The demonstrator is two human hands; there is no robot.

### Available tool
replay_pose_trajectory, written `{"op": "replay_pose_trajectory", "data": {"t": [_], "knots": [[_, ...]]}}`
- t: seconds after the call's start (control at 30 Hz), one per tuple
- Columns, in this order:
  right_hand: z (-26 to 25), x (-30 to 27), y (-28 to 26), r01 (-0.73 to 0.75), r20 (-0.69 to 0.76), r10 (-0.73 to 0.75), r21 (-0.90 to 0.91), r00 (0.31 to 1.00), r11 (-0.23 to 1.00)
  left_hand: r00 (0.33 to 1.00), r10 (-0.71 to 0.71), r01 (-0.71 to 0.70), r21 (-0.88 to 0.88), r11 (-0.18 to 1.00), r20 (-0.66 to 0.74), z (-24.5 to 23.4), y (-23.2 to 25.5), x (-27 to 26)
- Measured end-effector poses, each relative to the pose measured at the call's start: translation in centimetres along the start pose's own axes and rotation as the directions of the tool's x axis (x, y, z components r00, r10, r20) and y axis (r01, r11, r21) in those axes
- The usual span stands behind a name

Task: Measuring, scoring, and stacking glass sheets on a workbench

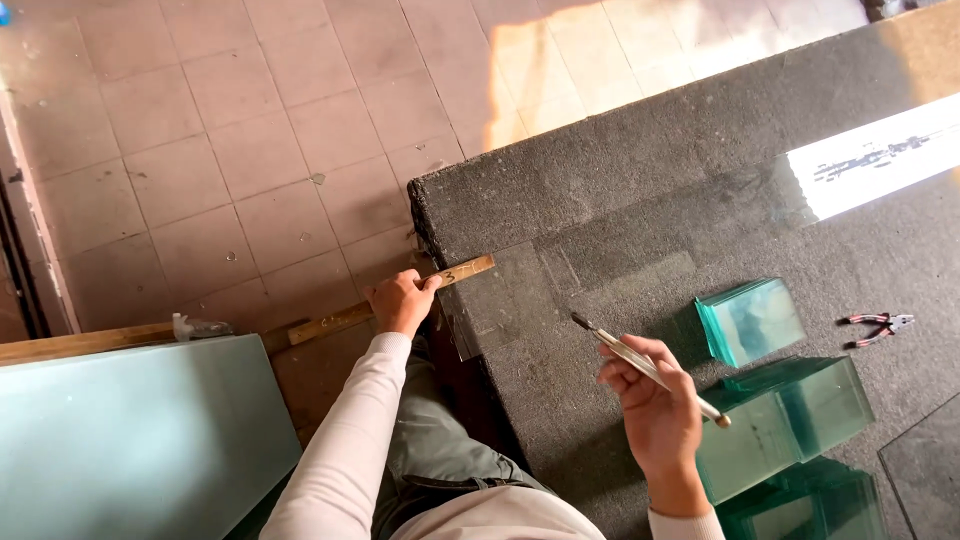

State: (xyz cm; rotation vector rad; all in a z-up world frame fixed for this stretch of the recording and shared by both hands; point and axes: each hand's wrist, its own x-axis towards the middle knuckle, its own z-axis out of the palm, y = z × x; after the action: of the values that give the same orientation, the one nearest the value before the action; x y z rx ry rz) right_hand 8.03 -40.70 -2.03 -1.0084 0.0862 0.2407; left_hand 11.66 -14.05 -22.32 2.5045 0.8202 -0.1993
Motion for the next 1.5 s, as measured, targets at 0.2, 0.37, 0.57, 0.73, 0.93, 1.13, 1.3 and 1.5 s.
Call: {"op": "replay_pose_trajectory", "data": {"t": [0.2, 0.37, 0.57, 0.73, 0.93, 1.13, 1.3, 1.5], "knots": [[-2.4, 7.1, 6.5, -0.009, -0.125, -0.023, -0.251, 0.992, 0.968, 0.986, -0.03, 0.032, -0.011, 0.999, 0.165, -3.4, 1.5, -0.9], [-1.1, 11.6, 9.2, -0.218, -0.128, 0.192, -0.242, 0.973, 0.945, 0.985, -0.025, 0.021, 0.022, 1.0, 0.169, -3.0, 1.4, -0.4], [-1.1, 13.9, 11.8, -0.319, -0.114, 0.298, -0.295, 0.948, 0.901, 0.985, -0.032, 0.036, -0.019, 0.999, 0.167, -3.3, 1.3, -0.1], [-0.2, 14.3, 12.2, -0.257, -0.144, 0.214, -0.475, 0.966, 0.842, 0.987, -0.031, 0.034, -0.011, 0.999, 0.16, -2.9, 1.0, -0.1], [0.1, 14.8, 12.9, -0.135, -0.113, 0.078, -0.7, 0.991, 0.701, 0.989, -0.04, 0.042, -0.016, 0.999, 0.144, -2.6, 1.0, 0.0], [0.4, 15.0, 13.1, 0.01, 0.015, 0.011, -0.929, 1.0, 0.37, 0.991, -0.027, 0.029, -0.017, 0.999, 0.133, -2.2, 0.7, 0.0], [-0.3, 15.8, 14.0, 0.085, 0.09, 0.046, -0.99, 0.995, 0.11, 0.994, -0.006, 0.009, -0.027, 1.0, 0.107, -1.9, 0.6, 0.0], [0.6, 16.0, 13.5, 0.272, 0.28, 0.058, -0.956, 0.958, 0.113, 0.995, 0.002, 0.0, -0.022, 1.0, 0.095, -1.1, 0.3, 0.2]]}}
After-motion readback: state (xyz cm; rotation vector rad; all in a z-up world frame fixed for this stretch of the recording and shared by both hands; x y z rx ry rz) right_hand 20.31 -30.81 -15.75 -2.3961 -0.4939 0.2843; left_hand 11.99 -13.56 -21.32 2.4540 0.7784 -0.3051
